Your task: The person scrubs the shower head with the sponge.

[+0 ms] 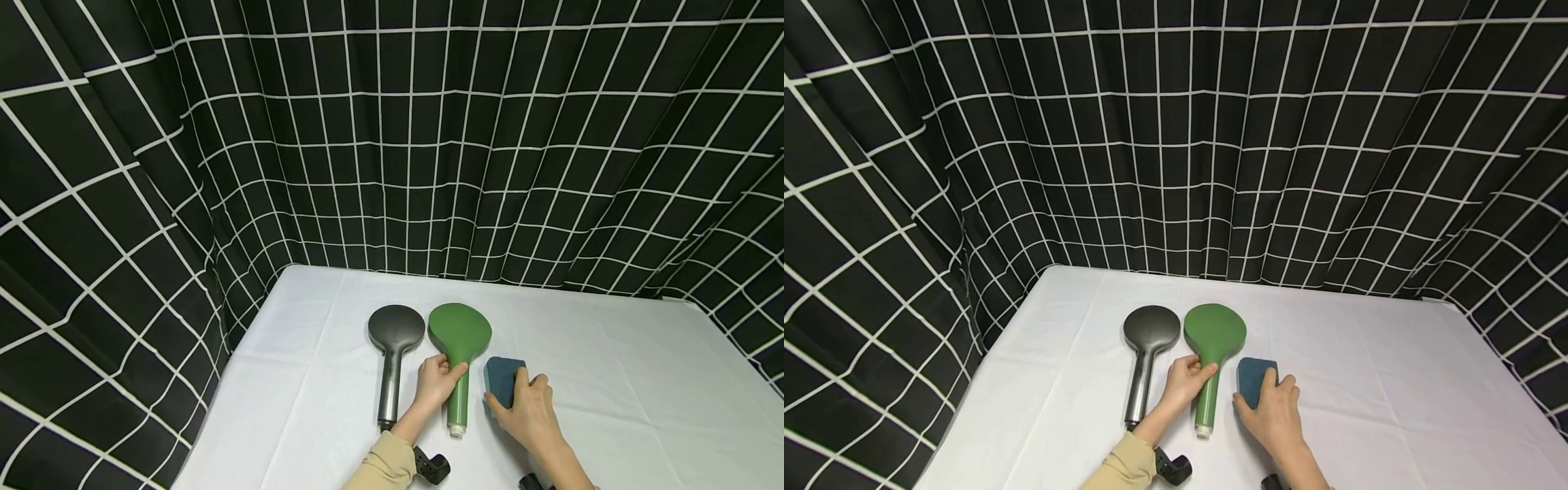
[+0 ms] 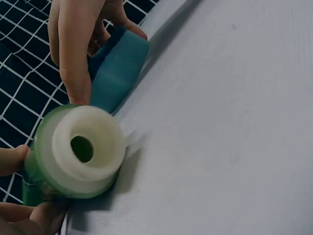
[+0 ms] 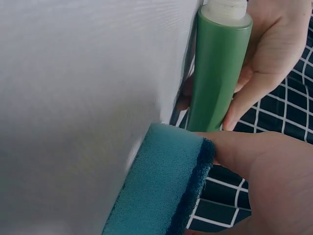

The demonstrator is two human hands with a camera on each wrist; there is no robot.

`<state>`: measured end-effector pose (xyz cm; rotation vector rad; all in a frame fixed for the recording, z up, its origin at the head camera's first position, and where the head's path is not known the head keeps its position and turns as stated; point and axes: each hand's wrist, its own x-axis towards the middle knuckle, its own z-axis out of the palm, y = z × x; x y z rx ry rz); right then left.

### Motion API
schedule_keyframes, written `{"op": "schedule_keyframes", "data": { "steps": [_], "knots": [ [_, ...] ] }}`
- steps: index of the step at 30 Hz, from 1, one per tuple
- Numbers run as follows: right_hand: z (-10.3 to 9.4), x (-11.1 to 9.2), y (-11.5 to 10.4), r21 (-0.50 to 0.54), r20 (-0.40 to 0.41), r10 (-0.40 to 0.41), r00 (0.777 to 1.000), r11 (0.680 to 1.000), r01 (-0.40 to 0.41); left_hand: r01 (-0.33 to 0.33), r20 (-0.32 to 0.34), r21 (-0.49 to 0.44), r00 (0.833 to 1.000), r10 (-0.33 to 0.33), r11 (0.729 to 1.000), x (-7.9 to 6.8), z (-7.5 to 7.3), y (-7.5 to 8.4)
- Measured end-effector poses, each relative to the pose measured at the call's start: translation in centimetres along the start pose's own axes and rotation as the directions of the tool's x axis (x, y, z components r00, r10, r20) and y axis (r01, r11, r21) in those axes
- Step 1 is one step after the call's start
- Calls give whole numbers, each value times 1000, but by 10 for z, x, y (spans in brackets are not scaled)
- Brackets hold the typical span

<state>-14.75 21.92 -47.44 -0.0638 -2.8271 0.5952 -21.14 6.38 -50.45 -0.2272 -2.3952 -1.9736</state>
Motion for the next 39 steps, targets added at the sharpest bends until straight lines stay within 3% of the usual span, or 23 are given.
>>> {"op": "schedule_keyframes", "data": {
  "steps": [4, 10, 14, 17, 19, 22, 23, 25, 28, 31, 34, 39],
  "knots": [
    [-1, -1, -2, -29, 9, 0, 1000, 1000, 0, -66, -24, 139, 997, 70, 988, -2, -6, 6],
    [-12, 2, -5, -101, 3, 22, 1000, 995, -22, -135, -50, 314, 986, 158, 940, -3, -23, 22],
    [-20, 7, -8, -120, -32, 7, 999, 993, -11, -182, -93, 391, 967, 236, 902, -1, -44, 30],
    [-22, 9, -10, -108, 3, 18, 1000, 994, -18, -182, -149, 462, 949, 278, 868, -1, -64, 31],
    [-21, 11, -12, -98, 43, 26, 999, 995, -22, -150, -154, 508, 953, 260, 848, -1, -79, 30],
    [-19, 13, -13, -92, 88, 37, 995, 995, -29, -81, -107, 534, 981, 163, 841, 0, -103, 26],
    [-18, 15, -13, -92, 100, 41, 994, 995, -32, -58, -77, 531, 990, 117, 845, 1, -111, 24],
    [-18, 16, -13, -91, 120, 51, 991, 995, -40, -13, 7, 477, 1000, 11, 879, 2, -123, 19],
    [-18, 17, -13, -88, 157, 62, 986, 995, -49, 41, 137, 376, 986, -99, 926, 6, -131, 10],
    [-18, 18, -13, -86, 183, 58, 981, 995, -43, 63, 210, 294, 969, -129, 954, 7, -131, 5],
    [-14, 19, -13, -85, 186, 45, 982, 996, -30, 56, 192, 279, 975, -113, 959, 7, -128, 3],
    [-9, 18, -13, -98, 163, 26, 986, 995, -10, 119, 169, 214, 973, -156, 970, 9, -126, -2]
  ]
}}
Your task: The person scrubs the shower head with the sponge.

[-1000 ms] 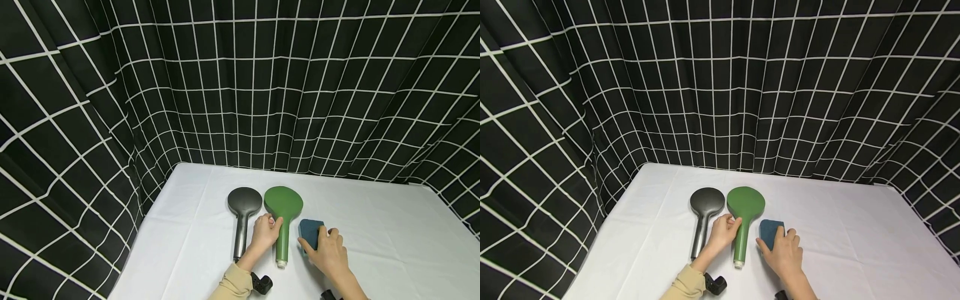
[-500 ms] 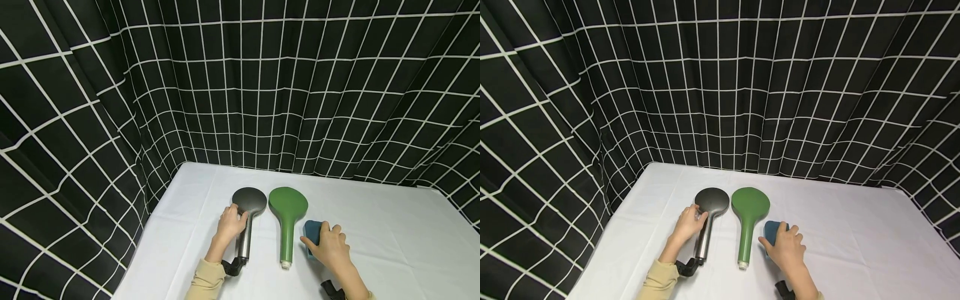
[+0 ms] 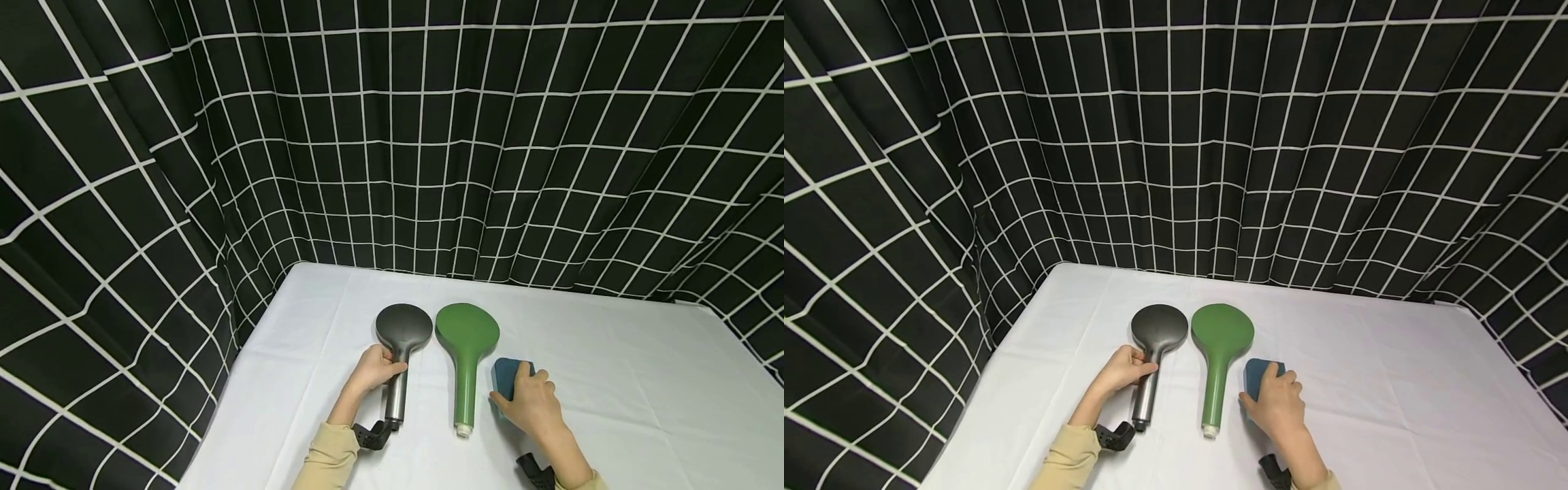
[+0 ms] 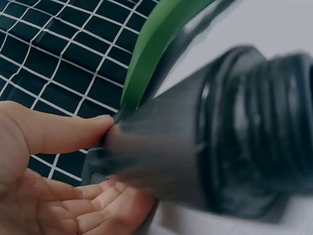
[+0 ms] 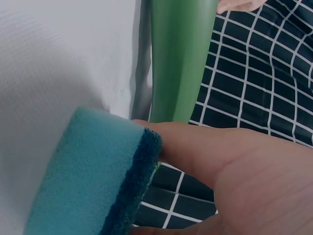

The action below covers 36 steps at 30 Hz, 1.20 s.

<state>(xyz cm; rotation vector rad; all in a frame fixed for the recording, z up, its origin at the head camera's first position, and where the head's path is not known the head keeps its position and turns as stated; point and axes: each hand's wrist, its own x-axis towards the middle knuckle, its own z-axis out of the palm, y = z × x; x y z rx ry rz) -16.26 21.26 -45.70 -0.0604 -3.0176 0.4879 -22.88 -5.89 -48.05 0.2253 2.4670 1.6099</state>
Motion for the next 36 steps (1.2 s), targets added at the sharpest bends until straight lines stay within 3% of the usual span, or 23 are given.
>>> {"op": "schedule_keyframes", "data": {
  "steps": [8, 11, 15, 18, 20, 22, 28, 30, 33, 35, 36],
  "knots": [
    [-2, 0, -2, 13, 1, 25, 1000, 1000, -25, 41, 34, -142, 999, -37, 989, 2, 2, -3],
    [-6, -1, -2, 34, -33, 24, 999, 999, -23, 64, 54, -210, 997, -54, 976, 1, 0, -2],
    [-14, 0, -4, 64, -169, -23, 985, 997, 34, 48, 53, -285, 998, -34, 957, -2, -5, 3],
    [-18, 1, -9, 88, -310, -95, 946, 988, 128, 14, 50, -295, 999, 0, 955, -4, -7, 9],
    [-19, 3, -14, 105, -397, -160, 904, 970, 218, -20, 49, -299, 998, 36, 954, -6, -8, 14],
    [-19, 6, -21, 117, -476, -238, 847, 937, 329, -64, 48, -321, 995, 84, 945, -7, -7, 18],
    [-16, 18, -49, 52, -574, -501, 647, 766, 640, -182, 50, -402, 974, 220, 898, -9, 4, 31],
    [-16, 22, -58, 3, -578, -585, 569, 696, 718, -224, 63, -397, 961, 270, 890, -10, 11, 35],
    [-18, 30, -68, -74, -583, -672, 457, 604, 794, -298, 101, -379, 928, 360, 876, -12, 20, 41],
    [-23, 38, -70, -98, -609, -683, 403, 569, 816, -345, 124, -361, 903, 411, 867, -14, 25, 44],
    [-27, 42, -70, -98, -628, -672, 394, 570, 816, -360, 135, -355, 894, 428, 863, -15, 27, 46]
  ]
}}
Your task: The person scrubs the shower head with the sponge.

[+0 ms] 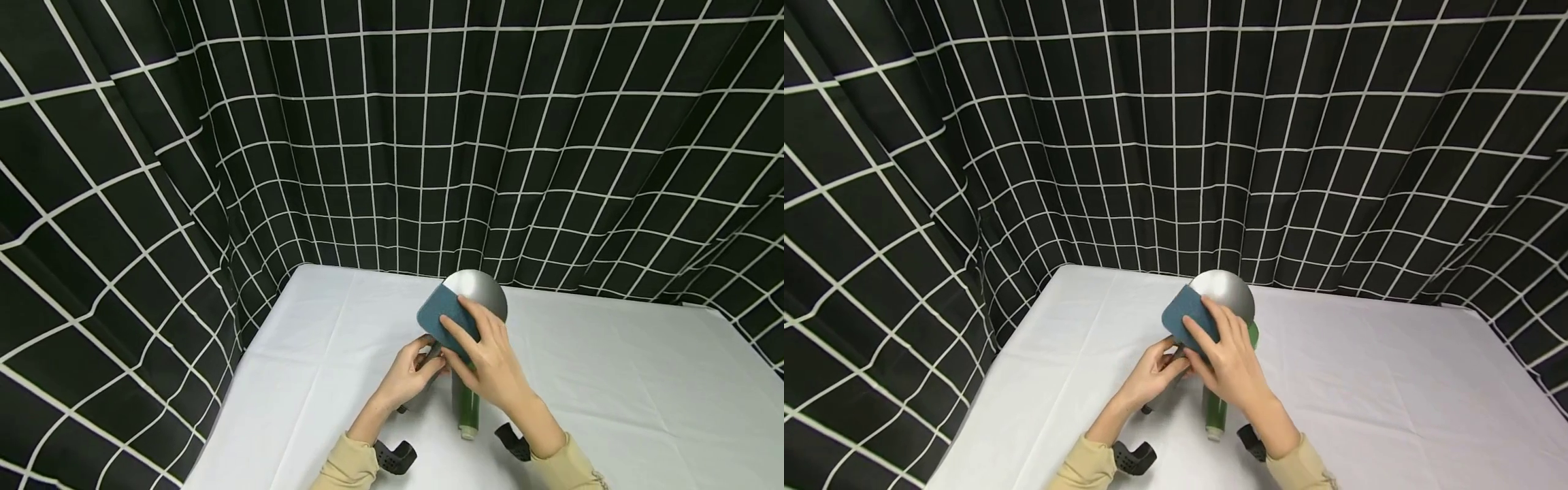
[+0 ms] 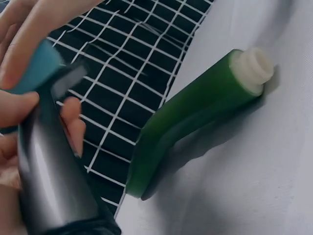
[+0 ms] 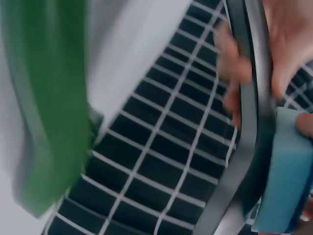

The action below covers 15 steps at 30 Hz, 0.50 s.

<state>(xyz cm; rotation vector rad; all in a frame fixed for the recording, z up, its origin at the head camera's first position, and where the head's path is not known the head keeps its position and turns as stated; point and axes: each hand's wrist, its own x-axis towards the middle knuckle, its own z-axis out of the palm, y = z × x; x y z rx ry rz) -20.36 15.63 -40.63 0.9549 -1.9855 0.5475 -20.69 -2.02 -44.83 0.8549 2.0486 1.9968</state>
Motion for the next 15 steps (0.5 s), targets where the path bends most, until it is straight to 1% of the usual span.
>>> {"op": "schedule_keyframes", "data": {
  "steps": [2, 4, 5, 6, 8, 9, 10, 11, 12, 13, 15],
  "knots": [
    [-5, 8, 9, 9, -60, 41, 997, 999, -40, -12, 14, 18, 1000, 12, 1000, 0, 4, 2],
    [-11, 14, 20, 22, -121, 127, 984, 992, -125, -17, 18, 44, 1000, 16, 999, 0, 6, 5],
    [-15, 16, 25, 26, -144, 182, 973, 983, -180, -16, 20, 51, 1000, 15, 999, -1, 6, 7],
    [-18, 18, 30, 32, -164, 242, 956, 970, -240, -18, 22, 55, 1000, 17, 998, -1, 7, 10],
    [-23, 20, 38, 36, -197, 350, 916, 936, -350, -30, 25, 69, 999, 29, 997, -3, 7, 18],
    [-25, 21, 40, 38, -208, 393, 896, 918, -394, -39, 30, 78, 999, 37, 996, -4, 8, 22],
    [-26, 21, 41, 32, -215, 423, 880, 904, -427, -46, 31, 88, 999, 43, 995, -5, 8, 26],
    [-25, 20, 41, 24, -216, 436, 874, 897, -442, -50, 30, 103, 998, 47, 993, -6, 8, 30],
    [-24, 20, 40, 18, -220, 432, 874, 898, -440, -53, 27, 114, 998, 50, 992, -7, 8, 34],
    [-22, 19, 37, 6, -218, 410, 885, 908, -419, -55, 22, 129, 998, 53, 990, -8, 8, 37],
    [-16, 17, 29, -12, -197, 321, 927, 944, -329, -58, 5, 150, 998, 58, 987, -8, 8, 41]
  ]
}}
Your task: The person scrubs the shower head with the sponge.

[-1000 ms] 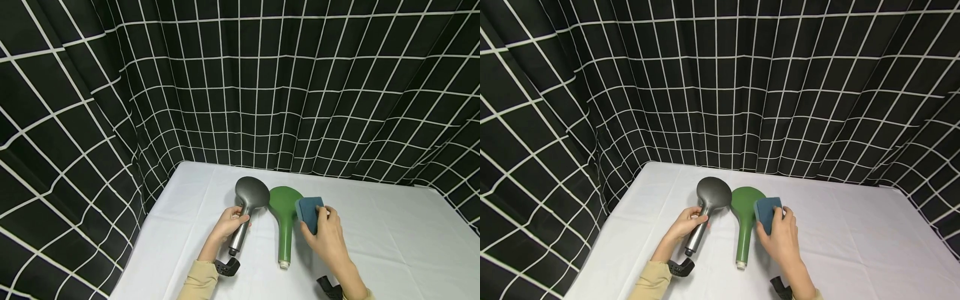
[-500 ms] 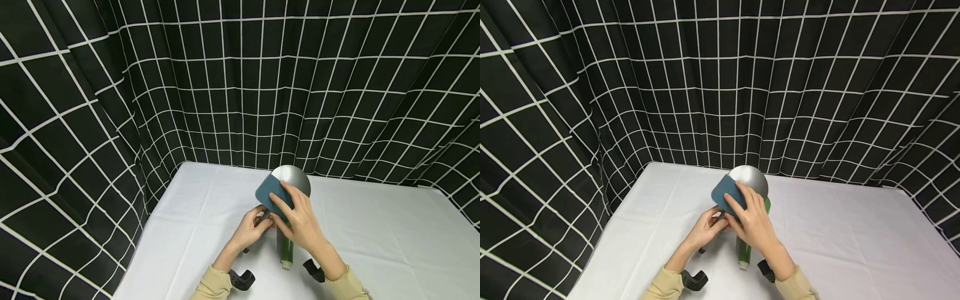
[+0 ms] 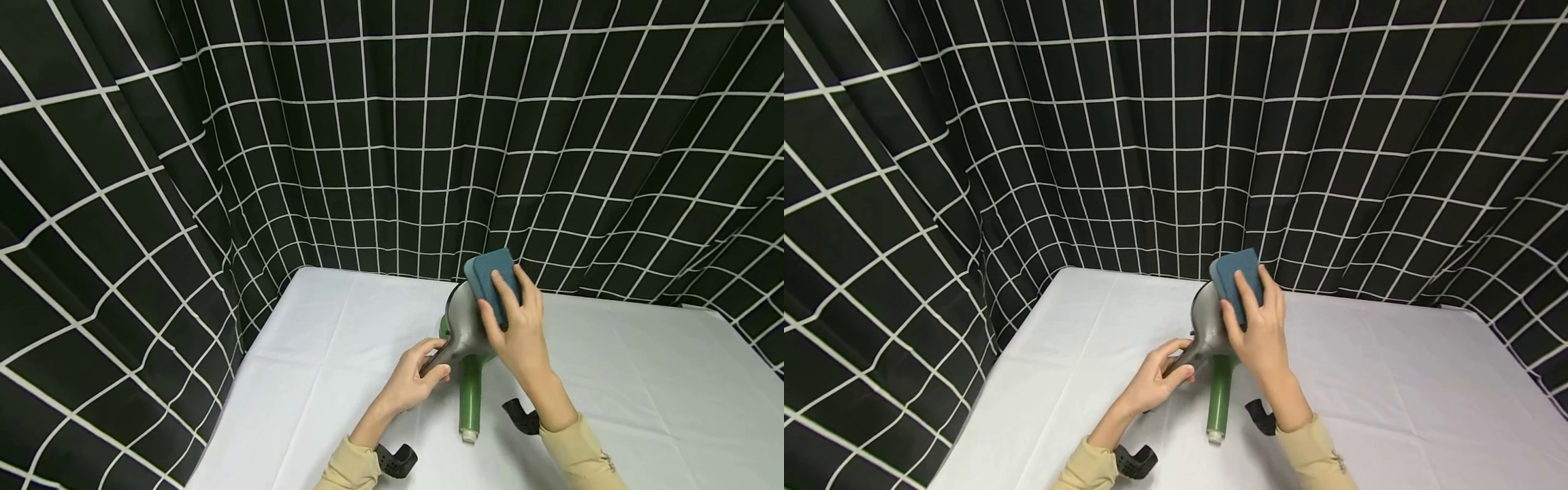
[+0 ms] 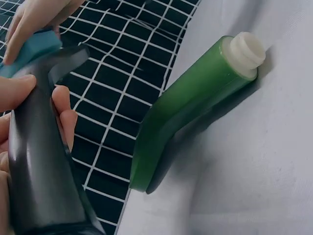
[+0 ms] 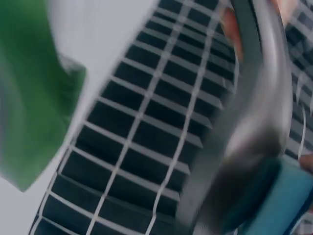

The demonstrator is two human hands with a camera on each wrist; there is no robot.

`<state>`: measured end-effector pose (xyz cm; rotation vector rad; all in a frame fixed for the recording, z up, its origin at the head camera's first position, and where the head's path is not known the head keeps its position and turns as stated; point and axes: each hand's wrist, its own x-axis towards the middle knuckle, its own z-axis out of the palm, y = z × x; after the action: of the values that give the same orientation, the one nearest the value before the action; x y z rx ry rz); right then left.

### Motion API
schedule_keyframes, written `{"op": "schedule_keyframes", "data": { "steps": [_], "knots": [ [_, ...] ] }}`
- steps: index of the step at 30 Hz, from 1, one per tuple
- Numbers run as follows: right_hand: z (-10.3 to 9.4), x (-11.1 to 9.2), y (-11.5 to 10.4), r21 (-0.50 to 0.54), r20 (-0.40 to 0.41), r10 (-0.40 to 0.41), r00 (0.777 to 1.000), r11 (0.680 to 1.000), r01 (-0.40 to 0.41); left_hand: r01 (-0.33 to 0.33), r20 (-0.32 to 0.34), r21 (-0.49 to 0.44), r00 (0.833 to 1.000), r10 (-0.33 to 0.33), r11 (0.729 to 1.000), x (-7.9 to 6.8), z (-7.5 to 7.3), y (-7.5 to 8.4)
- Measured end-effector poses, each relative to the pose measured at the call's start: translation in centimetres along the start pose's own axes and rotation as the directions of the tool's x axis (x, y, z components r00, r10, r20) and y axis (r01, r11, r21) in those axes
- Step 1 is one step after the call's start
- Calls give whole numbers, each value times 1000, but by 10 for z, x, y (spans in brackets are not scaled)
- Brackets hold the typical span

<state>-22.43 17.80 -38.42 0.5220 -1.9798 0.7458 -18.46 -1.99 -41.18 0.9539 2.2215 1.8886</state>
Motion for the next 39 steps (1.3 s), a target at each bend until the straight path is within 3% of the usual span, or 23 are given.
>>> {"op": "schedule_keyframes", "data": {
  "steps": [2, 5, 8, 10, 13, 17, 20, 23, 25, 28, 30, 32, 34, 35, 37, 39],
  "knots": [
    [5, -8, -8, 20, 45, -140, 989, 990, 140, 2, -24, 8, 1000, -2, 1000, 0, -1, -1],
    [7, -20, -19, 72, 143, -329, 934, 944, 322, -32, -47, 4, 998, 32, 999, 2, 0, -18],
    [7, -24, -22, 131, 204, -419, 885, 907, 400, -53, -47, 31, 997, 55, 998, 3, 1, -18],
    [6, -21, -19, 154, 192, -426, 884, 903, 401, -64, -42, 67, 997, 66, 996, 2, 1, -12],
    [4, -9, -10, 166, 119, -348, 930, 931, 327, -71, -44, 112, 996, 76, 991, 1, 0, 0],
    [-2, 6, 5, 149, 12, -92, 996, 985, 90, -80, -48, 123, 995, 87, 989, 1, -1, 2],
    [-5, 11, 12, 128, -35, 105, 994, 987, -100, -84, -55, 119, 994, 91, 989, 1, -2, 2],
    [-3, 9, 11, 117, -58, 159, 986, 982, -151, -77, -57, 110, 995, 83, 991, 1, -3, 2],
    [0, 4, 6, 115, -54, 99, 994, 989, -93, -66, -57, 101, 996, 72, 993, 1, -4, 2],
    [4, -8, -3, 133, -1, -100, 995, 986, 99, -54, -69, 77, 996, 60, 996, 1, -5, 1],
    [6, -18, -8, 152, 61, -256, 965, 958, 245, -62, -78, 57, 995, 66, 996, 1, -6, 0],
    [6, -26, -12, 186, 118, -391, 913, 912, 366, -71, -83, 36, 994, 74, 997, 1, -7, -1],
    [6, -30, -12, 218, 150, -467, 871, 875, 432, -81, -77, 16, 994, 82, 997, 1, -7, -1],
    [5, -30, -11, 224, 158, -482, 862, 868, 444, -82, -72, 9, 994, 83, 997, 1, -7, -2],
    [4, -27, -8, 229, 145, -462, 875, 876, 424, -79, -61, 4, 995, 79, 997, 2, -7, -2],
    [2, -20, -3, 218, 112, -380, 918, 911, 351, -69, -49, -3, 996, 69, 998, 1, -6, -2]
  ]
}}
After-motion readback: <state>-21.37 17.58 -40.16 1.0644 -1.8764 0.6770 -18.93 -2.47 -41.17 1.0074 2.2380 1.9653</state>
